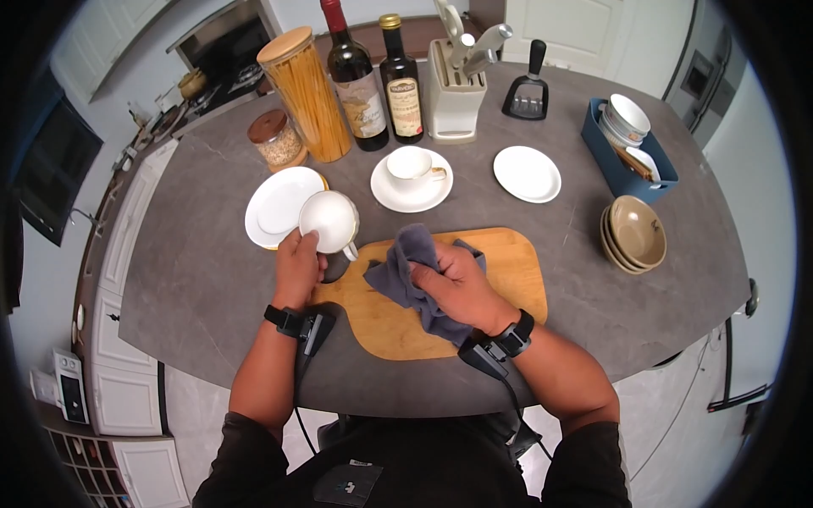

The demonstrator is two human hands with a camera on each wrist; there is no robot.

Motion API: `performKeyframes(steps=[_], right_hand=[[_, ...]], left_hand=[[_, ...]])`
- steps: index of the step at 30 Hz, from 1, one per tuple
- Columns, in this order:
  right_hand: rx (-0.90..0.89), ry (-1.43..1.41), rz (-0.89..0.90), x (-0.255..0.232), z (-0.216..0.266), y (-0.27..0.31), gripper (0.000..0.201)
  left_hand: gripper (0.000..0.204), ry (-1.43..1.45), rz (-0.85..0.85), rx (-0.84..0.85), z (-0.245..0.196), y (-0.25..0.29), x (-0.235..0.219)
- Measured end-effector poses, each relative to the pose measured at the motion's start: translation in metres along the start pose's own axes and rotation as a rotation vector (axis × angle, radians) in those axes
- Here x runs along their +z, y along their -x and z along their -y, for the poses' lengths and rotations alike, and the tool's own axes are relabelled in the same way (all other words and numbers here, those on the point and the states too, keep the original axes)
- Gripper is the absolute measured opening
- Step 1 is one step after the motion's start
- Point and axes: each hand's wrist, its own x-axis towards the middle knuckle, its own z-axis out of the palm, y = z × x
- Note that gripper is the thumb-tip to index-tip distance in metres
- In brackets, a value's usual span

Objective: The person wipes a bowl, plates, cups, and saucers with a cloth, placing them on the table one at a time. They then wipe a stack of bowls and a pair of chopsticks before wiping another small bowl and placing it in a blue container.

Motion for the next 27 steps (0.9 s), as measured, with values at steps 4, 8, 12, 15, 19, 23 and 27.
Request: performKeyframes(steps=[4, 8, 12, 15, 19, 23, 27], right_hand=[[0.016, 0.032, 0.023, -0.002, 0.001, 0.000, 0.015], [0.000, 0.050, 0.036, -0.002, 0.000, 0.000, 0.015], [0.005, 0.046, 0.033, 0.001, 0.004, -0.001, 0.014], [0.018, 0.030, 0.025, 0.004, 0.010, 0.000, 0.014], [0.033, 0.093, 0.037, 0.000, 0.005, 0.001, 0.013], [0.027, 0.081, 0.022, 0.002, 0.003, 0.000, 0.014], [0.036, 0.063, 0.031, 0.003, 0.003, 0.000, 0.014]], left_hand=[[0.030, -0.015, 0.041, -0.051, -0.004, -0.001, -0.001], [0.029, -0.054, 0.038, -0.064, -0.008, -0.002, 0.001], [0.029, -0.094, 0.081, -0.122, -0.014, -0.005, 0.002], [0.030, -0.088, 0.095, -0.150, -0.016, -0.007, 0.004], [0.034, -0.043, 0.132, -0.176, -0.009, -0.015, 0.004], [0.039, 0.001, 0.152, -0.180, -0.005, -0.018, 0.008], [0.049, 0.026, 0.175, -0.183, -0.003, -0.020, 0.011]])
